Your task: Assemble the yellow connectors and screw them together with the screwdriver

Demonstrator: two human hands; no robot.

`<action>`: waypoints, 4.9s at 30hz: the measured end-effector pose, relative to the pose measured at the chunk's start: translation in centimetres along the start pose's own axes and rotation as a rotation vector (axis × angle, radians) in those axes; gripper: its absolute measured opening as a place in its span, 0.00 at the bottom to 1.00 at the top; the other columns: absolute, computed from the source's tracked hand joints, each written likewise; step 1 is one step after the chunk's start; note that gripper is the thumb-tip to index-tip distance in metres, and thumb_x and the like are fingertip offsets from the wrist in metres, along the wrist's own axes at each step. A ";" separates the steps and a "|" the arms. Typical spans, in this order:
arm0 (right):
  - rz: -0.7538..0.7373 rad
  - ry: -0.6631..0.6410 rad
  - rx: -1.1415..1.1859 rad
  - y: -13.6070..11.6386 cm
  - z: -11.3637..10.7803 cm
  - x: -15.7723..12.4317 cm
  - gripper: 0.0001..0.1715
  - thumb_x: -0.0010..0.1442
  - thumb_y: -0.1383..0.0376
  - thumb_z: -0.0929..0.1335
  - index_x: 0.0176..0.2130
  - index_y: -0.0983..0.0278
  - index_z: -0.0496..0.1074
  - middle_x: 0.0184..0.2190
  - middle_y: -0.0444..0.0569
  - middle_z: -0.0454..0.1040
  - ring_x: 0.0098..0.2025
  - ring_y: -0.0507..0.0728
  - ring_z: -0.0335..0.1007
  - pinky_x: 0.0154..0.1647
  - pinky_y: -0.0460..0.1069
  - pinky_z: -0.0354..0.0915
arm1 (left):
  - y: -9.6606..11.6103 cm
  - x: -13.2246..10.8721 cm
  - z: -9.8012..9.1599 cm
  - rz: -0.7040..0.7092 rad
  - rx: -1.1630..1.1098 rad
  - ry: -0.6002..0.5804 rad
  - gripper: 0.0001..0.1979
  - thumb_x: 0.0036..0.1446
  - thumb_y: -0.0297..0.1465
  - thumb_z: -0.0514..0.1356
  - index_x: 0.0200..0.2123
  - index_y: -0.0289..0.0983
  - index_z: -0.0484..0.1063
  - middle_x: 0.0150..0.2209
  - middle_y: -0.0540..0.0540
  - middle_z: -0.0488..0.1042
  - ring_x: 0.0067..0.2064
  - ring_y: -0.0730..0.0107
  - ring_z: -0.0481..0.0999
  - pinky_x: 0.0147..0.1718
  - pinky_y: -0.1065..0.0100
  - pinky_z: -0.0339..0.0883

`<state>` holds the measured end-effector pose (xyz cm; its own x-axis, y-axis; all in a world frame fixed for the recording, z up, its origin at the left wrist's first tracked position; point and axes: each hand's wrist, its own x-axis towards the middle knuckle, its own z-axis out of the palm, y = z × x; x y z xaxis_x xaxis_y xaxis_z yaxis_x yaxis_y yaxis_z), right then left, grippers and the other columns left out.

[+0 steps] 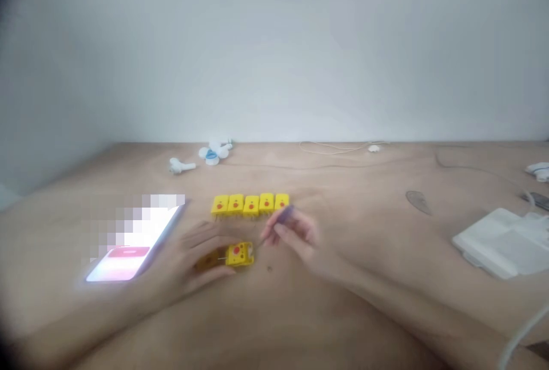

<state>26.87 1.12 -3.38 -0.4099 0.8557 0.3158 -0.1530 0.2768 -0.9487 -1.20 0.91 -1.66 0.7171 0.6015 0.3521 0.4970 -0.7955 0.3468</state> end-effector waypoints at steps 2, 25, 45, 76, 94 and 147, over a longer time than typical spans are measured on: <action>-0.007 0.003 -0.022 -0.1 0.0 0.0 0.09 0.72 0.60 0.67 0.45 0.62 0.74 0.40 0.50 0.81 0.39 0.55 0.79 0.41 0.50 0.74 | -0.1 0.0 0.0 0.002 -0.001 -0.002 0.17 0.67 0.41 0.62 0.55 0.39 0.72 0.49 0.41 0.79 0.51 0.53 0.77 0.52 0.53 0.72; 0.044 0.187 0.068 0.3 1.6 0.3 0.14 0.60 0.59 0.76 0.43 0.62 0.73 0.35 0.47 0.82 0.32 0.53 0.80 0.33 0.46 0.75 | -0.2 -0.1 0.4 -0.001 0.001 0.007 0.18 0.68 0.42 0.61 0.55 0.40 0.72 0.50 0.41 0.78 0.52 0.54 0.77 0.51 0.55 0.73; -0.010 0.112 0.051 0.0 1.9 0.2 0.14 0.66 0.60 0.72 0.50 0.62 0.74 0.39 0.49 0.81 0.33 0.53 0.80 0.35 0.48 0.76 | -0.2 -0.1 0.1 0.008 0.005 0.032 0.18 0.67 0.42 0.62 0.55 0.40 0.73 0.51 0.42 0.79 0.52 0.54 0.77 0.51 0.55 0.74; -0.027 0.204 0.028 1.3 2.2 -0.6 0.08 0.60 0.63 0.77 0.34 0.62 0.75 0.33 0.47 0.83 0.34 0.55 0.80 0.35 0.48 0.76 | 0.0 0.0 -0.1 0.041 -0.005 0.046 0.19 0.69 0.42 0.60 0.59 0.42 0.71 0.54 0.43 0.78 0.55 0.56 0.78 0.54 0.55 0.74; -0.032 0.221 0.062 0.4 2.7 -0.6 0.09 0.64 0.59 0.73 0.38 0.61 0.74 0.34 0.49 0.83 0.30 0.55 0.80 0.31 0.49 0.77 | 0.0 0.1 -0.1 0.038 -0.018 0.044 0.20 0.69 0.41 0.60 0.60 0.43 0.70 0.54 0.42 0.78 0.54 0.56 0.78 0.53 0.57 0.74; 0.156 0.412 -0.036 0.1 1.2 0.8 0.26 0.60 0.43 0.72 0.32 0.62 0.69 0.20 0.43 0.72 0.21 0.50 0.63 0.21 0.44 0.59 | 0.0 0.4 0.4 -0.008 0.006 0.016 0.15 0.67 0.34 0.62 0.56 0.41 0.72 0.53 0.44 0.78 0.53 0.55 0.77 0.52 0.56 0.72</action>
<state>25.49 1.26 -3.17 -0.0317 0.9893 0.1421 -0.0828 0.1391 -0.9868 -0.72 1.08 -1.85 0.7051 0.6088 0.3636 0.5055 -0.7911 0.3444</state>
